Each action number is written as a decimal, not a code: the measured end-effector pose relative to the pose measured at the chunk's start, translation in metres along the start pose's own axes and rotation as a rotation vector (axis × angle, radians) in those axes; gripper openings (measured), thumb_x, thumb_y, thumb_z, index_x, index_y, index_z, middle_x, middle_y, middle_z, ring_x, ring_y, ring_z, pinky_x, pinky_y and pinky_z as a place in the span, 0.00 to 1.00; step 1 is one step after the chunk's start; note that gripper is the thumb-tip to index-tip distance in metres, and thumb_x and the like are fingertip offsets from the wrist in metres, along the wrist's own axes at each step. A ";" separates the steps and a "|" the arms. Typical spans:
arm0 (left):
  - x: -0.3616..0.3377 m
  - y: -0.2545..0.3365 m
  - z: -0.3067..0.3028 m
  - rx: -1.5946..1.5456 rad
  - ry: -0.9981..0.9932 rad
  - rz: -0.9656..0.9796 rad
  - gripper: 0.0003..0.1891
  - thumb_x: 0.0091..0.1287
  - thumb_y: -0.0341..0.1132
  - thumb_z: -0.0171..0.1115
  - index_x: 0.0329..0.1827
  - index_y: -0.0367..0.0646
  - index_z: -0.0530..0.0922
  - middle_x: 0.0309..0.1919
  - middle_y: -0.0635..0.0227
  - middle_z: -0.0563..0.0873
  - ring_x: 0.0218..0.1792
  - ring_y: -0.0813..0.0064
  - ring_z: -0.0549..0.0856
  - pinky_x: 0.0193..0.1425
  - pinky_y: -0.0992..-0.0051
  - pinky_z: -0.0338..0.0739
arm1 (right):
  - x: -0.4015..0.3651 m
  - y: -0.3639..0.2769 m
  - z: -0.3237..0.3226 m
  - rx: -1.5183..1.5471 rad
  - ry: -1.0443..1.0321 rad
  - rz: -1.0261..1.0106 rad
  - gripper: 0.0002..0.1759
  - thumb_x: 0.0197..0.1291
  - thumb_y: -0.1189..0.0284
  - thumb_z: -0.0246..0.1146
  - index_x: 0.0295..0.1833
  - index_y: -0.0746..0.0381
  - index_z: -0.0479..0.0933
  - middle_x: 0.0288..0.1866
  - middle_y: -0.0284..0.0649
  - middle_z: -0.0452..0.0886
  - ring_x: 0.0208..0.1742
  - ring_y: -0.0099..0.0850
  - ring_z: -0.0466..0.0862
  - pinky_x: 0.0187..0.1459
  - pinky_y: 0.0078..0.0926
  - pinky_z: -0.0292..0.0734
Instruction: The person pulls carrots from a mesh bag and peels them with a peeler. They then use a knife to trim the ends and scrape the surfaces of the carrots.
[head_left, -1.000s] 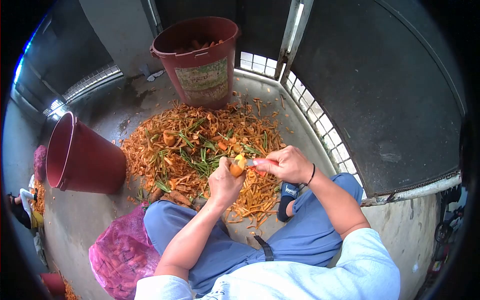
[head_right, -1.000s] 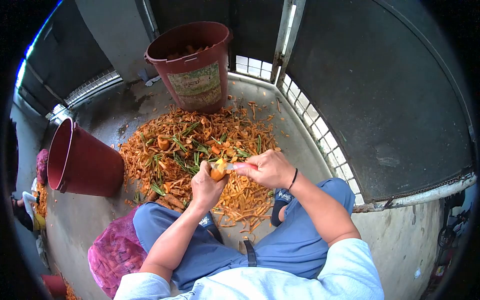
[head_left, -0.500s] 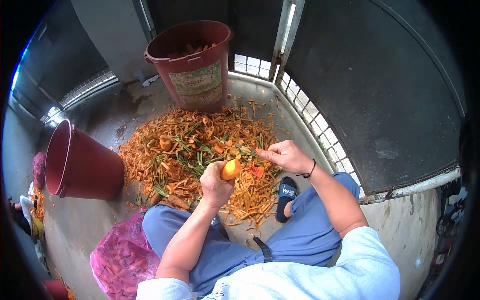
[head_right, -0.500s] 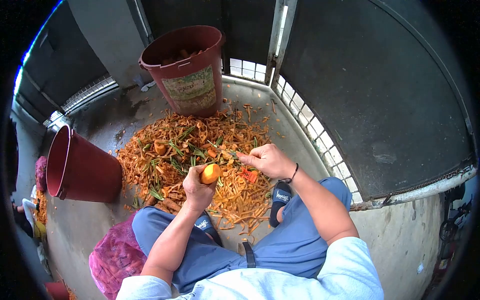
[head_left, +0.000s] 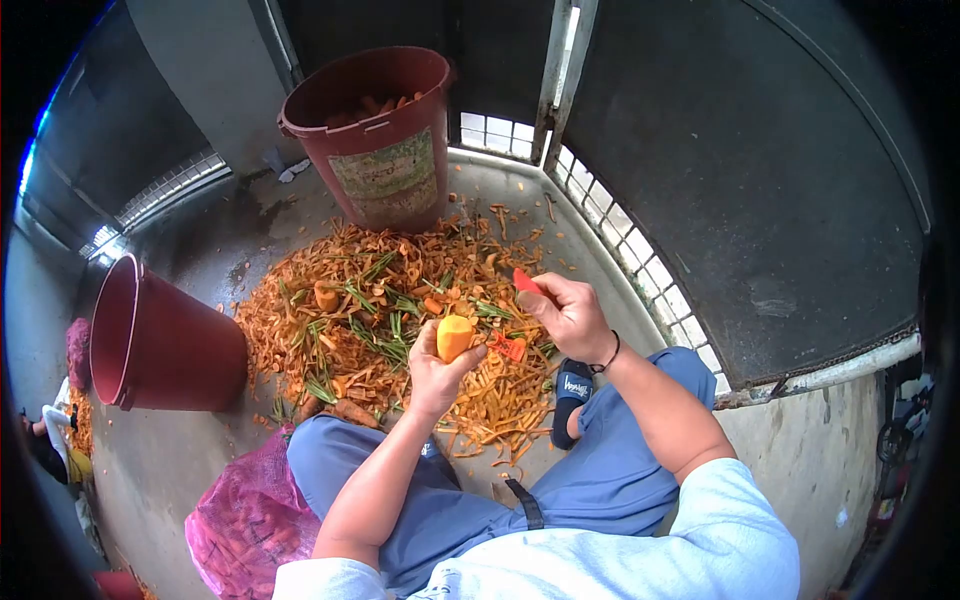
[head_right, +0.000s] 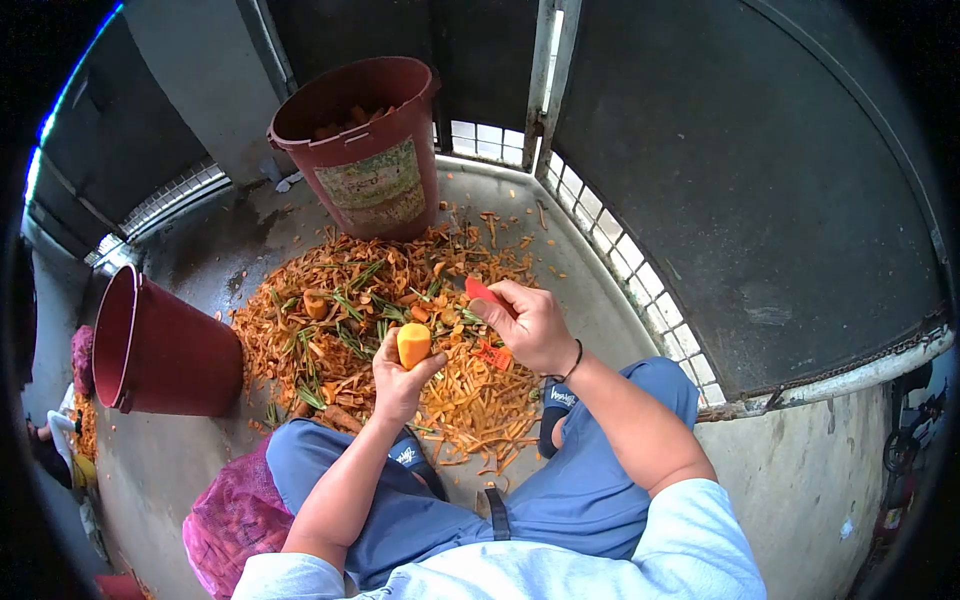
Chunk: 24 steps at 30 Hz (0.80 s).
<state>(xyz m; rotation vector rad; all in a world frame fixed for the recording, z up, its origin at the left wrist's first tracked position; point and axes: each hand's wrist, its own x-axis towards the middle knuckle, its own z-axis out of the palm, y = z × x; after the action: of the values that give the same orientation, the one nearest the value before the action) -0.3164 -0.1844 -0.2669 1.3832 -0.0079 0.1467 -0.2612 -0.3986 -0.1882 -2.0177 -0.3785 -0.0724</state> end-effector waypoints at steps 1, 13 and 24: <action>0.001 0.003 0.000 0.001 -0.004 -0.004 0.20 0.60 0.26 0.77 0.53 0.43 0.77 0.41 0.74 0.82 0.36 0.78 0.84 0.34 0.75 0.80 | -0.002 -0.002 0.000 0.084 0.104 -0.148 0.25 0.72 0.51 0.67 0.39 0.65 0.85 0.24 0.47 0.82 0.25 0.34 0.82 0.31 0.36 0.74; 0.014 -0.001 -0.007 -0.742 -0.045 -0.748 0.26 0.81 0.64 0.44 0.53 0.51 0.78 0.30 0.69 0.80 0.23 0.74 0.76 0.22 0.75 0.63 | 0.009 0.011 -0.011 -0.133 -0.153 -0.276 0.17 0.65 0.57 0.73 0.49 0.59 0.89 0.33 0.40 0.88 0.32 0.35 0.87 0.34 0.33 0.79; 0.011 0.004 0.009 -0.664 -0.064 -0.842 0.23 0.81 0.56 0.43 0.51 0.47 0.77 0.32 0.64 0.82 0.20 0.73 0.78 0.17 0.76 0.64 | 0.010 0.011 -0.011 -0.301 -0.320 -0.278 0.22 0.64 0.48 0.71 0.35 0.57 0.87 0.28 0.41 0.84 0.30 0.42 0.86 0.32 0.41 0.78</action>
<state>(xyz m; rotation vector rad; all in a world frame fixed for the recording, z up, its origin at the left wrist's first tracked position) -0.3054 -0.1917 -0.2598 0.6401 0.4317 -0.5617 -0.2467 -0.4108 -0.1905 -2.2644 -0.8967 0.0237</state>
